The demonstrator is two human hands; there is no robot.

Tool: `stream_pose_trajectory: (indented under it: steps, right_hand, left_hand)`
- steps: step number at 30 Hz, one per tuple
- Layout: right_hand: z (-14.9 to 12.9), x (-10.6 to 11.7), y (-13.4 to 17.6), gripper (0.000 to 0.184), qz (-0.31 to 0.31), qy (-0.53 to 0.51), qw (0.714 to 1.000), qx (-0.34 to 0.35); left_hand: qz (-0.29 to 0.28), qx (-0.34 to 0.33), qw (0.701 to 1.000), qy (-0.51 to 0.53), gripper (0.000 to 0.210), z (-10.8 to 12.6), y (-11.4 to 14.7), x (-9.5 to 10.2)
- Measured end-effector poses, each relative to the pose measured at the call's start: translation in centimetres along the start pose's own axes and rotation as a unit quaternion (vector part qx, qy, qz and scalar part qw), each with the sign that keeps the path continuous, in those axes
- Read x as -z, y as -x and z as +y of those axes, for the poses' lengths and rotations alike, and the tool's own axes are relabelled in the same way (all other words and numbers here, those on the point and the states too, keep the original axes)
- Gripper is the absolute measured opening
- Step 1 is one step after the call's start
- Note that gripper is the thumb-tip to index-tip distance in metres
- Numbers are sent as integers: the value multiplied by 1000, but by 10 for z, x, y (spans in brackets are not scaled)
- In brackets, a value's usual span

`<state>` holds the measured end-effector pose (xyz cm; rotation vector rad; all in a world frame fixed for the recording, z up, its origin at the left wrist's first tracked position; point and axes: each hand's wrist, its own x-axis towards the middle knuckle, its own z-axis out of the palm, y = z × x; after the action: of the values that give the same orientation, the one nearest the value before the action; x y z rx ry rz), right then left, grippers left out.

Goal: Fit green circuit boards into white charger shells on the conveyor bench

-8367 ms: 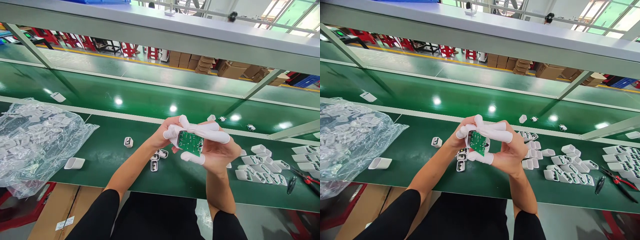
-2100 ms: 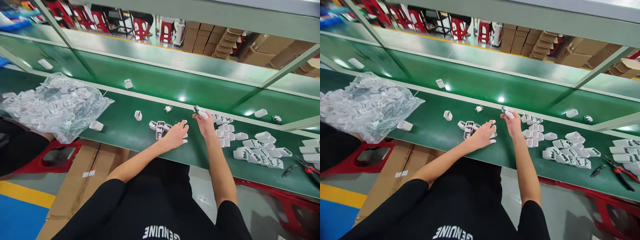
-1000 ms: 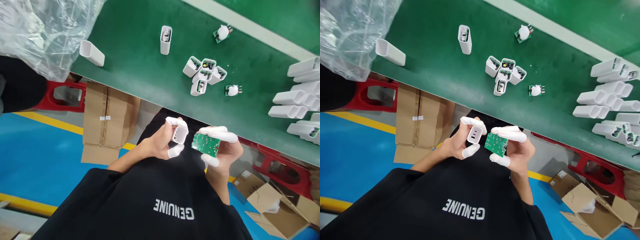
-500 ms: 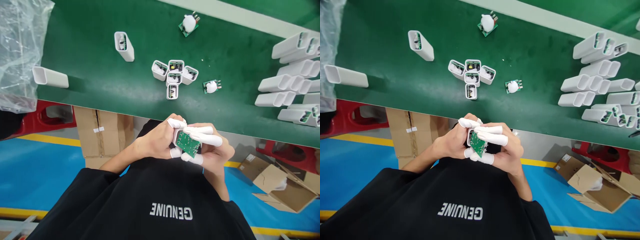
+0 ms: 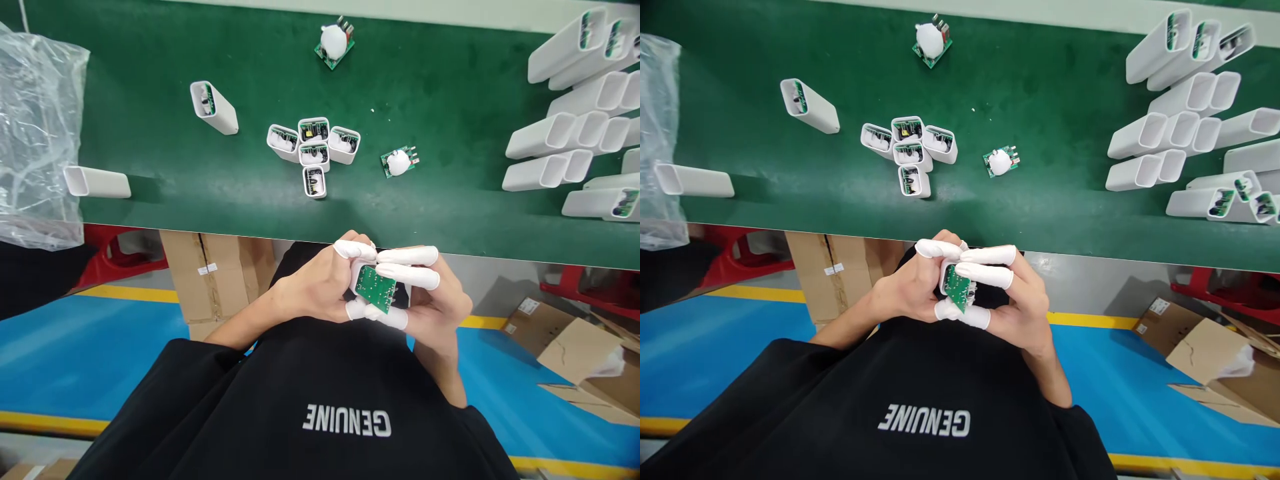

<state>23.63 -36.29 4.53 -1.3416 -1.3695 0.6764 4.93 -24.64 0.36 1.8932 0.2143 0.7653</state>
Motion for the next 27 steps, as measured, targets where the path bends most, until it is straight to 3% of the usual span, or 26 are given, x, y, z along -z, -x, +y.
stream_pose_trajectory:
  steps: [7, 12, 17, 23, 27]
  right_hand:
    - [-2, -1, -8, 58, -19, 16, 999, -31]
    - [0, 2, -9, 62, -46, 95, 994, -41]
    - [-1, 8, -3, 106, -67, 131, 989, 7]
    - [9, -7, -5, 103, -26, 217, 970, 110]
    - [15, -17, -13, 94, -14, 206, 970, 127]
  left_hand:
    - [-17, 14, 999, -36, 71, -3, 2, 2]
    - [-27, 25, 999, -10, 92, -8, 12, 3]
    - [-22, 85, 996, 16, 82, -1, 17, 5]
    - [-28, 137, 986, 93, 84, 5, 11, 4]
    - [-18, 151, 981, 124, 84, 7, 11, 3]
